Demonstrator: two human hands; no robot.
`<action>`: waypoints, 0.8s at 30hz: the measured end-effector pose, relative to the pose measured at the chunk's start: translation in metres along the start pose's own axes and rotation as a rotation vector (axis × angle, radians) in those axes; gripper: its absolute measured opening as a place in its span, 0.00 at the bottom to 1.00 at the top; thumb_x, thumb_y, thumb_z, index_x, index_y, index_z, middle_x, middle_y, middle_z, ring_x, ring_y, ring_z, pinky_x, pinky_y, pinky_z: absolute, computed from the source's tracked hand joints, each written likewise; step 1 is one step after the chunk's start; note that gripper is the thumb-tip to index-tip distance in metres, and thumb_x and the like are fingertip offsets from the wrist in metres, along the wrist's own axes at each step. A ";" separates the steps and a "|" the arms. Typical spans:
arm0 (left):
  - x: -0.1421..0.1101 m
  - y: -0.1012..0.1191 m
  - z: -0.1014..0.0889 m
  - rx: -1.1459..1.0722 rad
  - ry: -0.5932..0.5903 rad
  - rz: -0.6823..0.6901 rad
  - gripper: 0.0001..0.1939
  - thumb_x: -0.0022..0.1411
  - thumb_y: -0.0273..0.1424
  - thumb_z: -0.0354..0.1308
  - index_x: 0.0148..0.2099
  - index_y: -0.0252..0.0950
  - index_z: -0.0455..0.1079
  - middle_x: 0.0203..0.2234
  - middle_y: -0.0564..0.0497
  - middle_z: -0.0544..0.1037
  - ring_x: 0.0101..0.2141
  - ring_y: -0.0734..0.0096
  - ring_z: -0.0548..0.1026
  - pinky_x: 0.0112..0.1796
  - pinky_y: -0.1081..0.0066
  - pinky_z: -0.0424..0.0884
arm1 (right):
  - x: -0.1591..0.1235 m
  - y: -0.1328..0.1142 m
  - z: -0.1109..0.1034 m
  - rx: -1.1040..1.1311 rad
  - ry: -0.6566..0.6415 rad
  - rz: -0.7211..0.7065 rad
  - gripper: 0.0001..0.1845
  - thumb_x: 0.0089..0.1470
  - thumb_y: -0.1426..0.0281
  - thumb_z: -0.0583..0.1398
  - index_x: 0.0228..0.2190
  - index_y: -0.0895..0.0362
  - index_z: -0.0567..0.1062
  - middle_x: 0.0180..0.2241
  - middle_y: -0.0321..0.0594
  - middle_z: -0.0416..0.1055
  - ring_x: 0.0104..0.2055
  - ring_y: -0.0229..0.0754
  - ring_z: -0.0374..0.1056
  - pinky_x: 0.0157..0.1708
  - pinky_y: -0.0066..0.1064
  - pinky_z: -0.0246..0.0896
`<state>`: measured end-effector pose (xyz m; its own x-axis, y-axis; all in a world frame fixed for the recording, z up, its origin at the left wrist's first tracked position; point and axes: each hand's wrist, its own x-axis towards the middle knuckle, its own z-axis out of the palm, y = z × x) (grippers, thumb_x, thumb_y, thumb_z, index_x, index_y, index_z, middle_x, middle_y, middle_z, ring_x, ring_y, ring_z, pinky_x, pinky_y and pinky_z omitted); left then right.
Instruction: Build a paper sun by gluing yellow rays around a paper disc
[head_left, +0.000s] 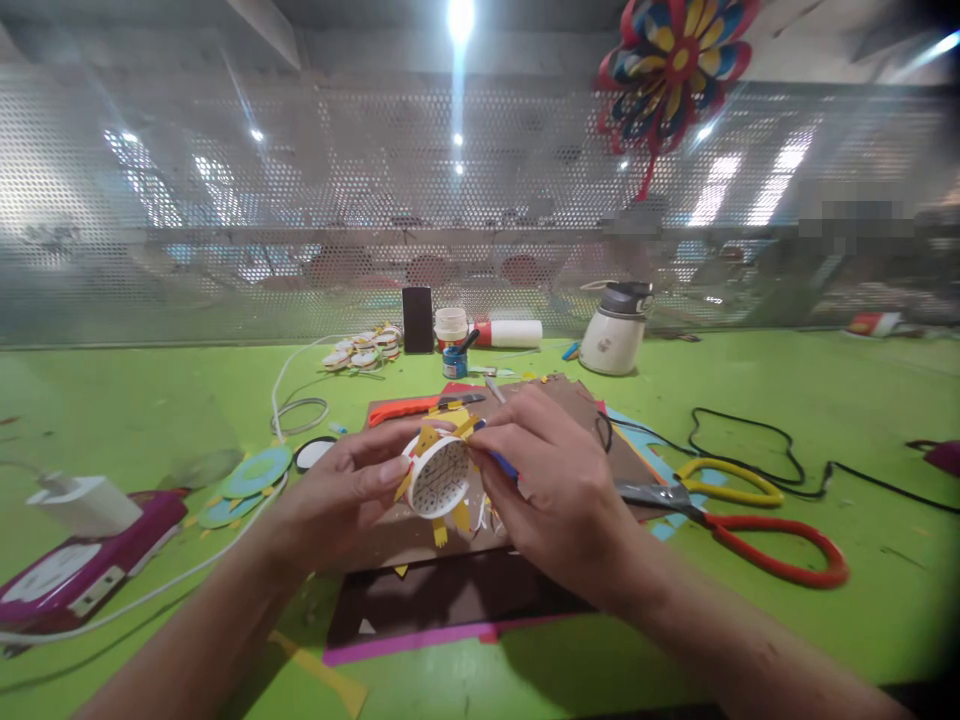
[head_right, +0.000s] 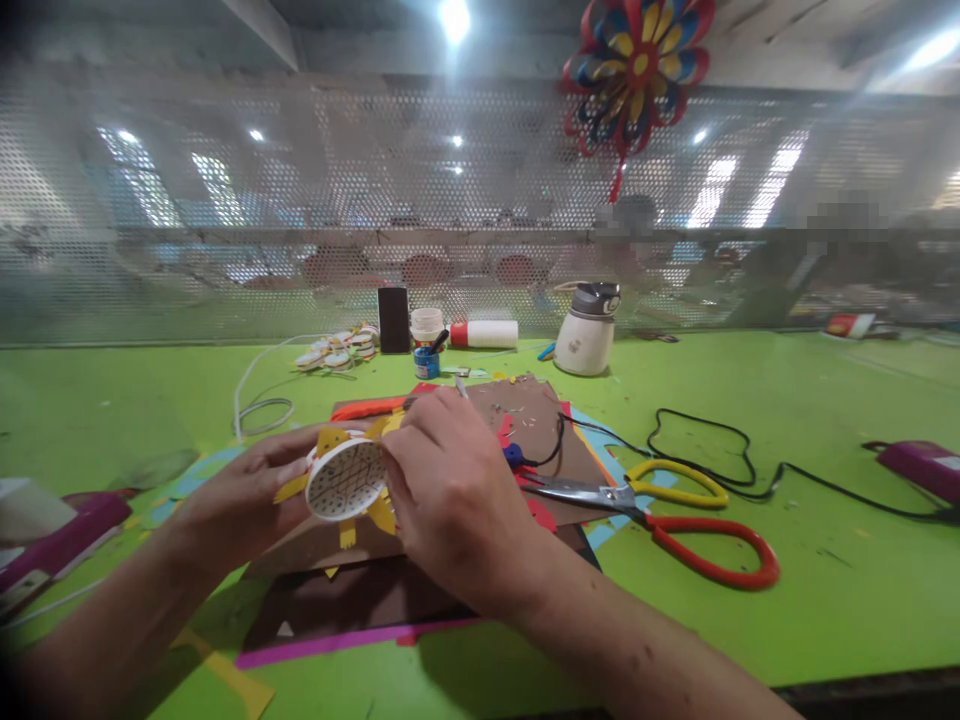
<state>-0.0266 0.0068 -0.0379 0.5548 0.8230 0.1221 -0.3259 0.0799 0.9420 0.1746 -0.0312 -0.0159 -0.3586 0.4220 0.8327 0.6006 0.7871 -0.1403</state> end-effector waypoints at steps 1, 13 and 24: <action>0.000 0.000 0.000 0.006 0.001 -0.005 0.16 0.52 0.31 0.66 0.45 0.43 0.78 0.46 0.47 0.80 0.45 0.58 0.77 0.44 0.68 0.71 | -0.001 0.000 0.001 -0.009 0.002 -0.008 0.12 0.58 0.80 0.54 0.27 0.66 0.75 0.28 0.48 0.69 0.34 0.44 0.61 0.35 0.37 0.59; -0.003 0.004 0.003 0.020 -0.019 -0.003 0.18 0.51 0.32 0.67 0.46 0.42 0.78 0.44 0.47 0.81 0.44 0.61 0.77 0.42 0.72 0.71 | -0.002 -0.001 0.002 -0.024 0.016 -0.058 0.13 0.57 0.81 0.53 0.24 0.66 0.74 0.25 0.47 0.66 0.31 0.42 0.58 0.30 0.35 0.56; -0.002 0.004 0.003 0.009 -0.015 -0.022 0.18 0.51 0.33 0.66 0.46 0.42 0.78 0.44 0.46 0.80 0.44 0.61 0.77 0.42 0.73 0.71 | -0.004 -0.001 0.002 -0.030 0.015 -0.067 0.13 0.57 0.80 0.53 0.24 0.65 0.73 0.25 0.45 0.65 0.31 0.41 0.57 0.31 0.35 0.55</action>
<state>-0.0269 0.0038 -0.0336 0.5734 0.8123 0.1060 -0.3065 0.0927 0.9473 0.1743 -0.0326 -0.0196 -0.3882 0.3620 0.8475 0.5970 0.7994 -0.0680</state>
